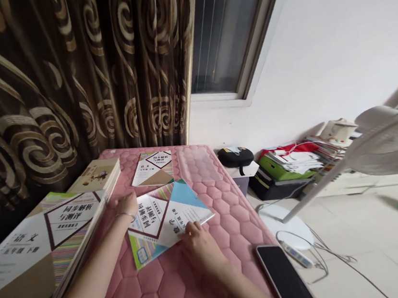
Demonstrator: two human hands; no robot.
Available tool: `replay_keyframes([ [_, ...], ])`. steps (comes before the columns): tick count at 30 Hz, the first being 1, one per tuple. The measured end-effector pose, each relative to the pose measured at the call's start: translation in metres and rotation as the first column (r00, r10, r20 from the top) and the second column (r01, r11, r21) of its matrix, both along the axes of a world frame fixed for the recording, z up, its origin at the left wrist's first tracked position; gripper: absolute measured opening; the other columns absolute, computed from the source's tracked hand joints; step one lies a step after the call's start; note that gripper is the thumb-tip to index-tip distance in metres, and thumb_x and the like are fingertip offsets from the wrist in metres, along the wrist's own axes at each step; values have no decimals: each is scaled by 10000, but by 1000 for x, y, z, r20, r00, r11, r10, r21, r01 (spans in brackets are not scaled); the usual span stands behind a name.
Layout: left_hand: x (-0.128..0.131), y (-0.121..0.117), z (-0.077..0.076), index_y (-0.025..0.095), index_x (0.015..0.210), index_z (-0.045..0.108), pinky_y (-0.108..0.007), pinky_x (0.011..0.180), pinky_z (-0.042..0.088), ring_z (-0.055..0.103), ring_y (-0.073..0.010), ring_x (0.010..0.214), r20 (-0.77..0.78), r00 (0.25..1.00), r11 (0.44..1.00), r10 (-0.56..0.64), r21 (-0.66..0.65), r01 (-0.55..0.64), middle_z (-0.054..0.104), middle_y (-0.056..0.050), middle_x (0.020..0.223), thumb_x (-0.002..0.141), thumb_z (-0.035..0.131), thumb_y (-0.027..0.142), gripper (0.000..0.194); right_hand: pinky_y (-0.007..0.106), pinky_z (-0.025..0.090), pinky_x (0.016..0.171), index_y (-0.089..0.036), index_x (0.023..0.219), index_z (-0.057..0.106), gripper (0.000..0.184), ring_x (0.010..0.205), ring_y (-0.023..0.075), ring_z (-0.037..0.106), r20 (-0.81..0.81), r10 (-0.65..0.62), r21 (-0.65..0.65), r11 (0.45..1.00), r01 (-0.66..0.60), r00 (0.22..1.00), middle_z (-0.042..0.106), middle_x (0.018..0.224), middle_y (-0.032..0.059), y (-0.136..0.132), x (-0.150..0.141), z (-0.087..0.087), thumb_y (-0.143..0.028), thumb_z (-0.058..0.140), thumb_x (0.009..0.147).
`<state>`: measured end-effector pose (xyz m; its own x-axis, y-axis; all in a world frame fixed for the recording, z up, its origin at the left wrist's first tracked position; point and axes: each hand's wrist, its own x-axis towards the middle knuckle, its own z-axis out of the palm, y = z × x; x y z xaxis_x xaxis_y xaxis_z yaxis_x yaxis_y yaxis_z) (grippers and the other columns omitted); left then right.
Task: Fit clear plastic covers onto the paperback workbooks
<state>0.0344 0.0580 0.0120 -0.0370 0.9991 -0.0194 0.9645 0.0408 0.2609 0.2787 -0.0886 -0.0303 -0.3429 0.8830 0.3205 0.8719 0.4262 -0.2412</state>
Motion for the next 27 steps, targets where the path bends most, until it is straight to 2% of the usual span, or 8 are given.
replay_keyframes([
  [4,13,29,12,157,1042,642,-443,991,363,594,-260,1112,-54,994,995,-92,21,93,679,-155,1079,893,388,107,298,520,344,1080,-329,1280,574,451,1328,301,394,91,90,-39,995,-87,992,517,1384,52,32,19,15,-221,612,843],
  [7,9,50,14,176,1076,622,-440,963,428,590,-222,1079,-64,983,985,-174,-34,172,645,-96,1124,918,499,261,218,473,334,1104,-336,1297,557,409,1314,251,429,76,149,-67,987,-144,986,533,1377,18,41,17,8,-251,557,897],
  [9,3,61,11,171,1141,587,-439,909,487,591,-205,1042,-60,977,976,-204,-85,199,609,-79,1167,899,549,358,308,402,389,1070,-332,1269,583,362,1251,216,501,53,194,-57,980,-191,980,576,1331,12,38,9,1,-256,525,920],
  [13,-2,73,1,167,1181,560,-413,848,525,601,-196,1002,-38,977,969,-209,-140,202,593,-80,1180,893,560,365,349,383,441,1017,-341,1227,614,336,1208,217,537,50,194,-24,981,-193,980,602,1296,11,30,0,-5,-253,550,909],
  [19,10,78,-11,166,1163,568,-421,864,514,598,-196,1008,-34,985,985,-172,-37,171,597,-74,1167,891,562,368,339,447,406,1053,-348,1239,607,332,1262,242,495,35,158,-11,987,-157,987,570,1339,19,42,16,-9,-274,528,925],
  [21,11,76,-12,143,1122,579,-443,891,481,595,-207,1000,-36,987,987,-157,14,157,624,-81,1098,895,557,289,271,448,414,1043,-349,1245,603,332,1265,242,493,13,161,-10,987,-161,987,565,1343,20,44,19,-13,-285,519,930],
  [23,11,71,-12,109,1084,579,-478,937,414,565,-241,1050,-37,990,986,-138,85,141,634,-118,1059,886,525,154,210,452,422,1031,-352,1243,604,326,1268,244,489,-13,152,-11,988,-152,988,565,1343,19,44,19,-16,-303,514,934],
  [27,22,41,-7,85,1083,583,-542,1004,282,449,-287,1182,-43,984,951,-172,253,178,557,-196,1191,876,383,20,295,457,413,1035,-347,1236,611,317,1276,241,479,-46,153,-2,988,-153,987,567,1340,26,42,18,-19,-323,504,939],
])
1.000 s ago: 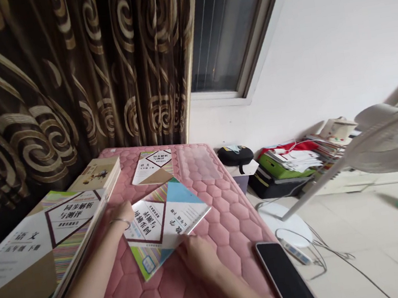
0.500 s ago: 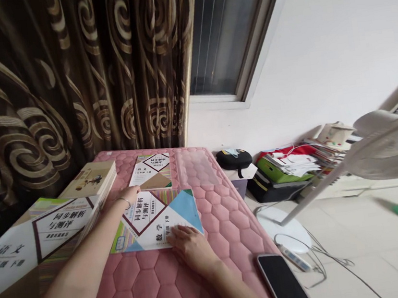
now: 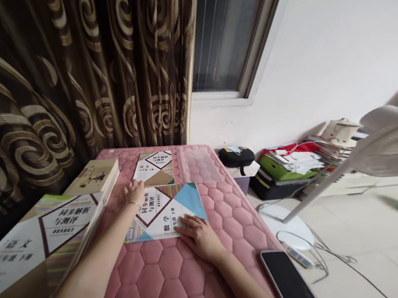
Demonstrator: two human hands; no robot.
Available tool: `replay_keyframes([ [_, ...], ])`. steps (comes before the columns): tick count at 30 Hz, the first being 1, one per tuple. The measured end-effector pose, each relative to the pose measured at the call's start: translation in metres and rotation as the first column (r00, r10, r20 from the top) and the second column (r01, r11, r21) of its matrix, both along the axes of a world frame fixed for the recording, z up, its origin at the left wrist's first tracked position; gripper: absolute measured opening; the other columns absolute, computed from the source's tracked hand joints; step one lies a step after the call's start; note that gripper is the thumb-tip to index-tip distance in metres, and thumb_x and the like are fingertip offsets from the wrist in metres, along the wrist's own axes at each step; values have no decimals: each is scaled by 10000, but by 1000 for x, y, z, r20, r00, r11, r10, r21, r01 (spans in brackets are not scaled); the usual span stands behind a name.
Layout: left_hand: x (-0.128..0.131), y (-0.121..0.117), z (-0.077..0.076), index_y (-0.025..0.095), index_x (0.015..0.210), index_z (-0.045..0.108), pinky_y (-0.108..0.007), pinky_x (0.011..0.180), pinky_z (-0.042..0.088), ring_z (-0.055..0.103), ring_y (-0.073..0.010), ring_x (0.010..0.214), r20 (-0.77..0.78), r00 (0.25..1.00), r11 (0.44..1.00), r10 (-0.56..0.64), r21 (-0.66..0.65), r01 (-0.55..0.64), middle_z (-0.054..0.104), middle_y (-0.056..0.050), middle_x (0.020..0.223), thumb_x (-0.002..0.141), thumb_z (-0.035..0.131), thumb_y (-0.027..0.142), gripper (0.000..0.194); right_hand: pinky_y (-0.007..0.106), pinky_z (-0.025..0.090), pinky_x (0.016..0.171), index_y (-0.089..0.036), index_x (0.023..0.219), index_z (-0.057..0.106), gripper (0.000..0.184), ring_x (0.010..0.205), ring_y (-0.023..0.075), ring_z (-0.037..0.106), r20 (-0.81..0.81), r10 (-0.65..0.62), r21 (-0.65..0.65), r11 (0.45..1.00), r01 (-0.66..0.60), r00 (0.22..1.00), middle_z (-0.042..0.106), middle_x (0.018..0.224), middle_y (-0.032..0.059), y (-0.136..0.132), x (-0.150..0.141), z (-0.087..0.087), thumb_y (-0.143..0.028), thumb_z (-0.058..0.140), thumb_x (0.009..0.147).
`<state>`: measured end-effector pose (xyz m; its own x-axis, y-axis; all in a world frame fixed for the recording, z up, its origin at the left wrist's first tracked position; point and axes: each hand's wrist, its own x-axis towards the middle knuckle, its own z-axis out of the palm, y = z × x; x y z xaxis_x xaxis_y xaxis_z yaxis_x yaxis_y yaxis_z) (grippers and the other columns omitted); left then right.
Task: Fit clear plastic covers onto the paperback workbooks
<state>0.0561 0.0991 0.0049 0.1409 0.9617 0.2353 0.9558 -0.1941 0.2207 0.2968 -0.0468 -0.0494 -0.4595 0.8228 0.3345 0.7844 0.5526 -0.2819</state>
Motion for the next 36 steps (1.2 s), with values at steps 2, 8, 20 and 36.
replay_keyframes([
  [2,14,-26,0,122,986,642,-514,1024,272,476,-256,1139,-6,993,993,-115,33,116,574,-155,1167,871,368,14,317,463,415,1028,-352,1236,610,318,1273,244,480,-6,0,5,1000,0,1000,567,1340,29,0,0,-1,-315,504,939],
  [8,39,-123,-27,185,839,690,-383,892,450,589,-193,907,-14,910,910,-415,2,415,656,-62,940,830,523,100,187,469,421,1011,-359,1229,613,319,1263,249,485,-20,-8,7,1000,8,1000,578,1327,33,0,-1,-5,-306,518,930],
  [20,1,-138,-44,185,842,699,-372,882,482,604,-186,940,5,904,889,-428,182,420,681,-60,996,881,501,119,213,370,453,910,-286,959,737,158,1025,214,577,-115,-224,-7,974,225,968,658,1102,62,-13,-45,7,-313,609,871],
  [36,-61,-150,-32,233,843,740,-348,828,453,571,-182,881,38,969,964,-245,114,239,653,-40,949,869,553,205,191,372,493,816,-279,839,758,165,894,226,573,-225,-281,-59,960,275,933,664,940,54,-15,29,-4,-352,611,855],
])
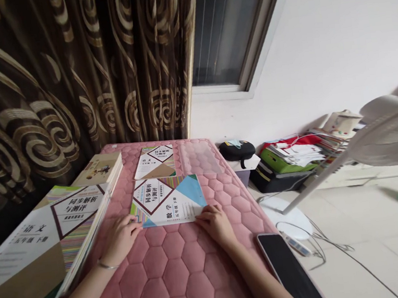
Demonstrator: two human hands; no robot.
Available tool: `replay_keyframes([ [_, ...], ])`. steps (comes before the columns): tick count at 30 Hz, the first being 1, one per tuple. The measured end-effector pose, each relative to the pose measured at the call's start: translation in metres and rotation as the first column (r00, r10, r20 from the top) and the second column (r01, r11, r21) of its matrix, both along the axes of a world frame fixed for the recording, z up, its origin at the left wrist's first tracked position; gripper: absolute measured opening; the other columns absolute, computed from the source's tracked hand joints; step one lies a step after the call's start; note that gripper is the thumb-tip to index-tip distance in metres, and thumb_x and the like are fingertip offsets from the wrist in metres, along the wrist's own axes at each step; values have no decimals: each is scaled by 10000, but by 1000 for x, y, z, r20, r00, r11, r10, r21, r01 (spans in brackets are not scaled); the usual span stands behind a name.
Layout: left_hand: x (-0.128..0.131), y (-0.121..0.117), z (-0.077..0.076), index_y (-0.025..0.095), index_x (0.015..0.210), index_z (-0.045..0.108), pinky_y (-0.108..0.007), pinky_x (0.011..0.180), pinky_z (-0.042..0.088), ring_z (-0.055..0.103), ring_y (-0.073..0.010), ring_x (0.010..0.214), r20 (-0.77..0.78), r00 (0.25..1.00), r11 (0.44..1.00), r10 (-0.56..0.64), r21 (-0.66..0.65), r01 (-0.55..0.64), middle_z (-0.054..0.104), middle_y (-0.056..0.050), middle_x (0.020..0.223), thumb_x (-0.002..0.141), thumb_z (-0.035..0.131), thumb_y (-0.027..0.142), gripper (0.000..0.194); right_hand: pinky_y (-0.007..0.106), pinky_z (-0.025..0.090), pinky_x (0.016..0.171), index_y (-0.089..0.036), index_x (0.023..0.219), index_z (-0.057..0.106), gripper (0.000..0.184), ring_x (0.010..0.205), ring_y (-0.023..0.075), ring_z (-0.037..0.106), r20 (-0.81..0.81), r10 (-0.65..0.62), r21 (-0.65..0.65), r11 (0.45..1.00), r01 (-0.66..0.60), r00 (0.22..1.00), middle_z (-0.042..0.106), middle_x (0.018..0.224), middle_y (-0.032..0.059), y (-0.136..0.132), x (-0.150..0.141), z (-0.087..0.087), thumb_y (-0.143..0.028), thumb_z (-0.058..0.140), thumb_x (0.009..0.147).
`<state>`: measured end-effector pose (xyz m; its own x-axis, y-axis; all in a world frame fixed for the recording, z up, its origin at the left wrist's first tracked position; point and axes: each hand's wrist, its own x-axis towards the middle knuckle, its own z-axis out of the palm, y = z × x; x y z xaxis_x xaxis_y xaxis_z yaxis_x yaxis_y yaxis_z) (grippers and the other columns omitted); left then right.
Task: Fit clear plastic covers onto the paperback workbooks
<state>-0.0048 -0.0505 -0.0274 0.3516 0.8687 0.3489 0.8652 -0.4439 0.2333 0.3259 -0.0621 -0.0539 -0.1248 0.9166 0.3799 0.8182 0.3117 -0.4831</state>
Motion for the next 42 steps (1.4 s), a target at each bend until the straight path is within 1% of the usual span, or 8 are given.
replay_keyframes([
  [8,-18,4,-12,279,995,730,-304,821,474,576,-155,887,100,995,998,-7,-66,14,614,-32,955,843,452,47,393,393,497,818,-260,883,762,255,862,223,594,-51,33,0,999,-33,998,672,935,73,-3,18,-2,-283,508,886],
  [14,-22,2,-2,283,954,738,-306,854,491,594,-152,926,132,991,991,-12,-134,29,616,-27,968,704,376,-99,582,394,503,807,-242,912,757,299,881,228,590,-90,61,-1,998,-61,994,654,930,92,-3,22,-3,-275,460,901],
  [17,-13,-4,2,279,902,736,-373,850,501,596,-193,924,71,995,994,63,-91,-57,627,-36,965,701,398,-70,525,418,489,808,-251,930,754,309,902,248,575,-66,51,-14,999,-52,997,643,954,97,-5,19,-2,-274,446,911],
  [22,40,-10,6,217,762,695,-594,1079,257,580,-244,939,-11,996,995,94,17,-94,627,-56,972,826,535,189,175,469,418,847,-315,979,723,210,1010,303,525,132,-21,-73,997,31,991,632,1044,72,-7,-34,8,-383,547,886],
  [26,79,-9,4,208,806,687,-550,1086,238,581,-218,946,19,1000,999,20,-31,-19,634,-57,937,845,519,164,178,425,410,816,-268,903,693,159,996,280,509,155,-9,-72,997,20,988,624,1025,86,-1,-88,17,-395,606,861],
  [30,86,-8,2,215,809,688,-518,1045,266,568,-214,972,35,998,998,48,-41,-47,646,-65,969,865,466,120,248,409,402,800,-253,839,682,89,971,264,507,151,-24,-83,996,37,988,626,1003,71,8,-105,16,-328,634,845],
  [35,63,-9,2,270,860,713,-497,1000,292,559,-209,950,31,998,997,51,-54,-49,644,-33,941,880,487,165,251,416,407,817,-293,881,721,159,984,265,512,102,18,-70,998,-11,995,643,1013,57,7,-81,10,-323,564,886],
  [42,3,-4,0,254,990,711,-309,837,451,589,-155,922,63,996,986,55,-158,-45,628,-35,995,819,414,-12,434,439,445,850,-269,954,725,253,969,251,557,36,-12,-93,996,15,999,647,1019,72,1,5,-1,-270,480,893],
])
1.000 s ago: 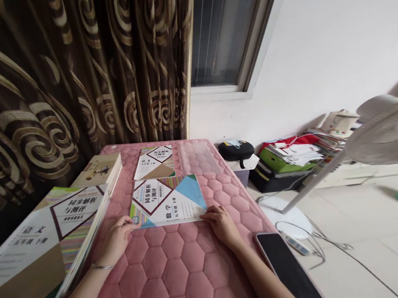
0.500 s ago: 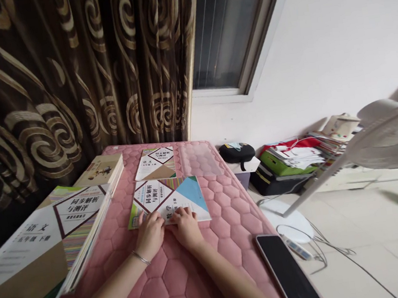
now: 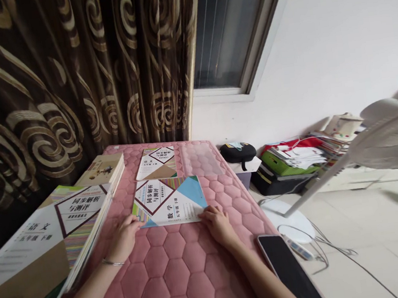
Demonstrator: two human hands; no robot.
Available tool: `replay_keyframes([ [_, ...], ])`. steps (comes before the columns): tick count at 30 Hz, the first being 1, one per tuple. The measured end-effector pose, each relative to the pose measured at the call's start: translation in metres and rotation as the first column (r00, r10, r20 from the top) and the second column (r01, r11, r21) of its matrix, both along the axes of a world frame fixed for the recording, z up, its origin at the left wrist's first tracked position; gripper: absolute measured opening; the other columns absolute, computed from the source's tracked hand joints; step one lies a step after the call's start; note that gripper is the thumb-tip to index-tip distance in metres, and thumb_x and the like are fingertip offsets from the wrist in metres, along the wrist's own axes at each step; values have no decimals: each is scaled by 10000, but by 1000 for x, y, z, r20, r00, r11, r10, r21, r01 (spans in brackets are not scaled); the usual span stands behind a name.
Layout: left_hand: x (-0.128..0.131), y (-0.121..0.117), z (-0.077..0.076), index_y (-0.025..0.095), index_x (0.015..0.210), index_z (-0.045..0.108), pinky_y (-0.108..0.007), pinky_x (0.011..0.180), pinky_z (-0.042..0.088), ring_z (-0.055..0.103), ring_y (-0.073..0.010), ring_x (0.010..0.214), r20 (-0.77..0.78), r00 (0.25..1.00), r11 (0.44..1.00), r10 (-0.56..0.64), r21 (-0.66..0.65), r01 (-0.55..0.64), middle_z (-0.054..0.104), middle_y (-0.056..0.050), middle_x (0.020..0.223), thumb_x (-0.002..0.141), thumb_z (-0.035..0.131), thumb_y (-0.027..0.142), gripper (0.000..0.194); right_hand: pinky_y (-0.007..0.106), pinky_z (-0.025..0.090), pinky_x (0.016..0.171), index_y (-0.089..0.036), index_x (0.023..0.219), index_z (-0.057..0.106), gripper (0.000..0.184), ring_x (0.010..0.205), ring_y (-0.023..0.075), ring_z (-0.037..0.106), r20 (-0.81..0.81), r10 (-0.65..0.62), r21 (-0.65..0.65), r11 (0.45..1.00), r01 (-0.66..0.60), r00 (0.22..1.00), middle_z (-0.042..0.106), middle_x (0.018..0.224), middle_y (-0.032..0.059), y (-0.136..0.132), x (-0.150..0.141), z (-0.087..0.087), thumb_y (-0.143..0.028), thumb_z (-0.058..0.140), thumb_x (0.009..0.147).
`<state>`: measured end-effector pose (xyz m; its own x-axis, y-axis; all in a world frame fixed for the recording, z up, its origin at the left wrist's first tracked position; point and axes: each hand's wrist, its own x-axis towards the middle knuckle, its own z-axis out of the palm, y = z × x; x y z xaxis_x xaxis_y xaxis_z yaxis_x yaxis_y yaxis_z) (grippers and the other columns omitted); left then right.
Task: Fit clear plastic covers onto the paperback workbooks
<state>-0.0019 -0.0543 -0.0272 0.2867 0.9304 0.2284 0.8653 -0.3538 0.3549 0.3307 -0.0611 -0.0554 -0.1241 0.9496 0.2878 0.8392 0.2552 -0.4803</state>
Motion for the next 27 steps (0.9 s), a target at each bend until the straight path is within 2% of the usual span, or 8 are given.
replay_keyframes([
  [4,-13,3,-3,234,975,717,-268,858,478,601,-134,910,71,997,999,-39,27,37,627,-28,951,703,361,-127,576,405,481,852,-254,979,733,304,904,221,588,-91,93,17,996,-92,992,638,974,83,-1,23,-1,-251,443,889],
  [12,-14,4,2,259,945,724,-277,853,503,617,-136,908,88,994,997,-70,31,67,629,-16,922,651,362,-145,618,378,503,859,-268,1011,737,338,927,208,597,-149,151,-14,988,-154,977,635,990,72,-1,26,5,-208,436,871],
  [15,-16,2,4,249,931,718,-280,853,499,619,-141,935,36,998,998,-60,32,59,634,-21,952,641,335,-149,623,375,499,873,-270,1019,734,346,943,201,596,-152,160,-16,986,-164,975,630,1005,69,0,30,2,-193,428,877],
  [18,-10,-1,7,232,932,700,-352,843,490,613,-187,947,-148,989,997,-17,70,27,643,-37,987,675,354,-114,552,350,501,852,-252,1005,737,302,917,193,606,-139,173,-12,984,-176,975,630,986,73,3,31,5,-244,460,885],
  [21,18,-5,9,190,887,684,-425,811,469,600,-232,889,-279,960,991,27,131,10,643,-80,983,765,390,-30,387,299,506,761,-241,878,754,281,828,176,621,-99,162,-43,985,-167,982,635,937,64,11,27,14,-354,496,886],
  [23,50,-4,9,175,855,677,-408,814,462,587,-226,899,-309,951,987,-25,142,72,640,-90,972,809,407,12,319,276,494,711,-232,790,749,312,768,161,619,-26,135,-99,986,-137,991,640,906,53,20,21,22,-385,495,886],
  [27,117,2,4,162,865,684,-377,806,460,583,-205,897,-323,938,971,-126,154,184,645,-83,934,882,413,71,287,332,447,818,-206,762,750,266,803,189,602,196,87,-177,983,-53,977,670,863,64,41,6,37,-315,529,862],
])
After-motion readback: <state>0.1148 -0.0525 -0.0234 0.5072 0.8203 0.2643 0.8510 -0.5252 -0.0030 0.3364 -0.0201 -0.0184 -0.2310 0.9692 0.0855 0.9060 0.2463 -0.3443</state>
